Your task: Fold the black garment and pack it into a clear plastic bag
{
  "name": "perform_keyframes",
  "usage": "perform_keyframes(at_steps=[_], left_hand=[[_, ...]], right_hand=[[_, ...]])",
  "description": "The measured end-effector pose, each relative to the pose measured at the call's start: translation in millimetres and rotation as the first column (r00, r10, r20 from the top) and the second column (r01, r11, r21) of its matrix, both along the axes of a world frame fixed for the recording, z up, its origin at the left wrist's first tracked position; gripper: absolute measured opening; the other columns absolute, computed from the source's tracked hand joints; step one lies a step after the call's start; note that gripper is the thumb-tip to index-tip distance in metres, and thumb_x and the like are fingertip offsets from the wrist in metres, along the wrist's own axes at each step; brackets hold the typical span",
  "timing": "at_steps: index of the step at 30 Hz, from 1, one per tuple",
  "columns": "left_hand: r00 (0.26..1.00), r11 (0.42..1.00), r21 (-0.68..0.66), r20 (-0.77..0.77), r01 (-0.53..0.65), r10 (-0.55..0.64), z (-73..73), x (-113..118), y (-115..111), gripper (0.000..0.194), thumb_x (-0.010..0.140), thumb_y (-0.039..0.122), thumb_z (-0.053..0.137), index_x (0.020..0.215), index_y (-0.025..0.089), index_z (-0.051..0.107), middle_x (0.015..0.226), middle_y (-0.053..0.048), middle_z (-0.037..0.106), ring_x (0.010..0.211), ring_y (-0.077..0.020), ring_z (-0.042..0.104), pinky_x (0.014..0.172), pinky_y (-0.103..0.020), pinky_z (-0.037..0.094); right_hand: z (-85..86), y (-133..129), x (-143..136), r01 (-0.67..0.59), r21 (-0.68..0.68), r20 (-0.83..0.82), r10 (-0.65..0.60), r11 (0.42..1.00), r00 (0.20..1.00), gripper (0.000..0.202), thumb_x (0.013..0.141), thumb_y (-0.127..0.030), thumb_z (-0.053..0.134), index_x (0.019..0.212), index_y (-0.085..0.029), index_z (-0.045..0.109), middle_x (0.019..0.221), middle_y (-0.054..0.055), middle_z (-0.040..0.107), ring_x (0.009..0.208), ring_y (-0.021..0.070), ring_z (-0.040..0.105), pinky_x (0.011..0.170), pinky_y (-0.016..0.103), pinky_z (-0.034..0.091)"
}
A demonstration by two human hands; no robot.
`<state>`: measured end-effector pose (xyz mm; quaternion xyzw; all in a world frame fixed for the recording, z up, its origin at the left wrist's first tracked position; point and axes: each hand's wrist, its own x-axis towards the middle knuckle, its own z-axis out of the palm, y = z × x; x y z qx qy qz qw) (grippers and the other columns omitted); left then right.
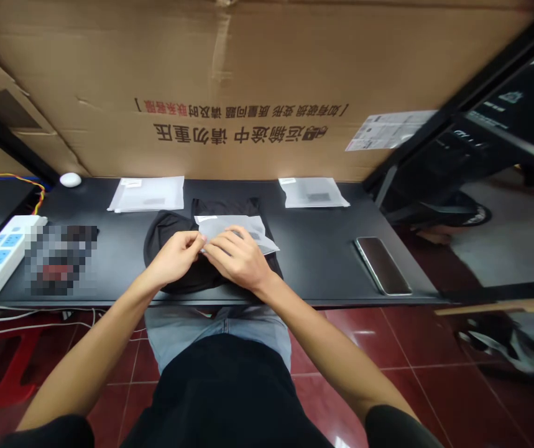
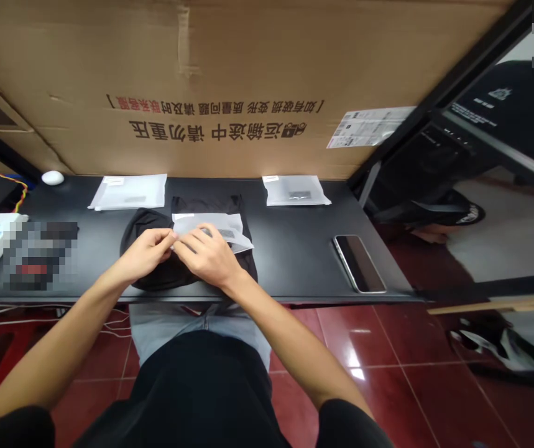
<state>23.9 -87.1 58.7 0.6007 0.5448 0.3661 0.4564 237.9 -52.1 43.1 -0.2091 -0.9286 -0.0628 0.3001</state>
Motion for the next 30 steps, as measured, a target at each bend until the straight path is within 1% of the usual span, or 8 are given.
perform_keyframes(at_steps=[3, 8, 13, 19, 23, 25, 27, 30], left_hand=[[0.998, 0.998, 0.016, 0.047, -0.053, 0.052, -0.3, 4.4, -2.7, 0.05, 0.106, 0.058, 0.063, 0.073, 0.022, 0.049, 0.062, 0.006, 0.04, 0.055, -0.0107, 0.03, 0.055, -0.028, 0.022], [0.987, 0.985, 0.082, 0.07, -0.152, 0.146, 6.5, 9.1, -4.8, 0.052, 0.106, 0.056, 0.064, 0.071, 0.022, 0.046, 0.06, 0.004, 0.043, 0.054, -0.0104, 0.034, 0.053, -0.027, 0.026], [0.937, 0.957, 0.089, 0.246, -0.276, 0.248, 15.8, 2.2, -0.5, 0.046, 0.105, 0.052, 0.068, 0.074, 0.023, 0.049, 0.058, 0.006, 0.041, 0.052, -0.0102, 0.039, 0.052, -0.026, 0.033], [0.794, 0.891, 0.131, 0.522, -0.435, 0.311, 45.0, -7.7, -4.5, 0.046, 0.095, 0.04, 0.082, 0.07, 0.022, 0.048, 0.063, 0.007, 0.034, 0.055, -0.0093, 0.039, 0.056, -0.026, 0.041], [0.782, 0.86, 0.251, 0.577, -0.444, 0.236, 62.5, 4.3, -10.8, 0.048, 0.099, 0.039, 0.081, 0.067, 0.022, 0.049, 0.063, 0.005, 0.038, 0.059, -0.0112, 0.046, 0.059, -0.029, 0.043], [0.784, 0.855, 0.302, 0.595, -0.422, 0.177, 63.6, 20.7, -11.4, 0.047, 0.104, 0.041, 0.075, 0.069, 0.022, 0.051, 0.063, 0.003, 0.041, 0.061, -0.0131, 0.051, 0.062, -0.03, 0.046], [0.812, 0.86, 0.332, 0.565, -0.387, 0.148, 60.1, 41.9, -10.8, 0.045, 0.108, 0.044, 0.07, 0.072, 0.022, 0.053, 0.065, 0.002, 0.045, 0.063, -0.0143, 0.054, 0.063, -0.031, 0.048], [0.924, 0.871, 0.383, 0.34, -0.306, 0.175, 53.0, 72.0, -9.9, 0.049, 0.114, 0.054, 0.057, 0.075, 0.024, 0.052, 0.067, 0.0, 0.05, 0.062, -0.0159, 0.054, 0.06, -0.033, 0.048]], right_hand=[[0.0, 3.4, 1.2, 0.005, 0.044, 0.002, -0.006, 0.999, 1.0, 0.025, 0.115, -0.018, 0.056, 0.117, -0.024, 0.08, 0.114, 0.006, 0.084, 0.105, 0.022, 0.072, 0.11, 0.046, 0.052], [0.8, 7.3, 7.8, 0.03, 0.038, -0.036, -0.028, 0.999, 0.999, 0.022, 0.112, -0.019, 0.061, 0.116, -0.027, 0.081, 0.111, 0.005, 0.084, 0.105, 0.0219, 0.073, 0.107, 0.044, 0.053], [-1.8, 11.2, 28.8, 0.121, -0.015, -0.138, -0.122, 0.993, 0.983, 0.018, 0.111, -0.021, 0.065, 0.115, -0.027, 0.082, 0.11, 0.007, 0.084, 0.105, 0.0234, 0.075, 0.102, 0.044, 0.055], [-13.5, 13.0, 70.7, 0.203, -0.078, -0.209, -0.215, 0.976, 0.954, 0.015, 0.109, -0.023, 0.067, 0.111, -0.028, 0.081, 0.104, 0.007, 0.084, 0.103, 0.0254, 0.077, 0.096, 0.044, 0.059], [-12.1, 6.5, 81.9, 0.233, -0.136, -0.263, -0.262, 0.963, 0.929, 0.014, 0.108, -0.023, 0.067, 0.107, -0.027, 0.08, 0.102, 0.008, 0.083, 0.103, 0.027, 0.077, 0.096, 0.046, 0.061], [-5.5, -0.7, 75.4, 0.247, -0.175, -0.317, -0.292, 0.953, 0.902, 0.014, 0.107, -0.025, 0.067, 0.113, -0.026, 0.079, 0.111, 0.011, 0.083, 0.111, 0.0295, 0.077, 0.1, 0.048, 0.063], [4.3, -9.3, 63.1, 0.249, -0.234, -0.349, -0.321, 0.94, 0.881, 0.03, 0.106, -0.031, 0.069, 0.134, -0.024, 0.075, 0.138, 0.016, 0.078, 0.131, 0.0331, 0.072, 0.111, 0.052, 0.062], [22.1, -18.4, 46.3, 0.204, -0.316, -0.307, -0.303, 0.927, 0.902, 0.072, 0.107, -0.035, 0.065, 0.174, -0.02, 0.043, 0.173, 0.019, 0.055, 0.156, 0.0337, 0.058, 0.123, 0.052, 0.058]])
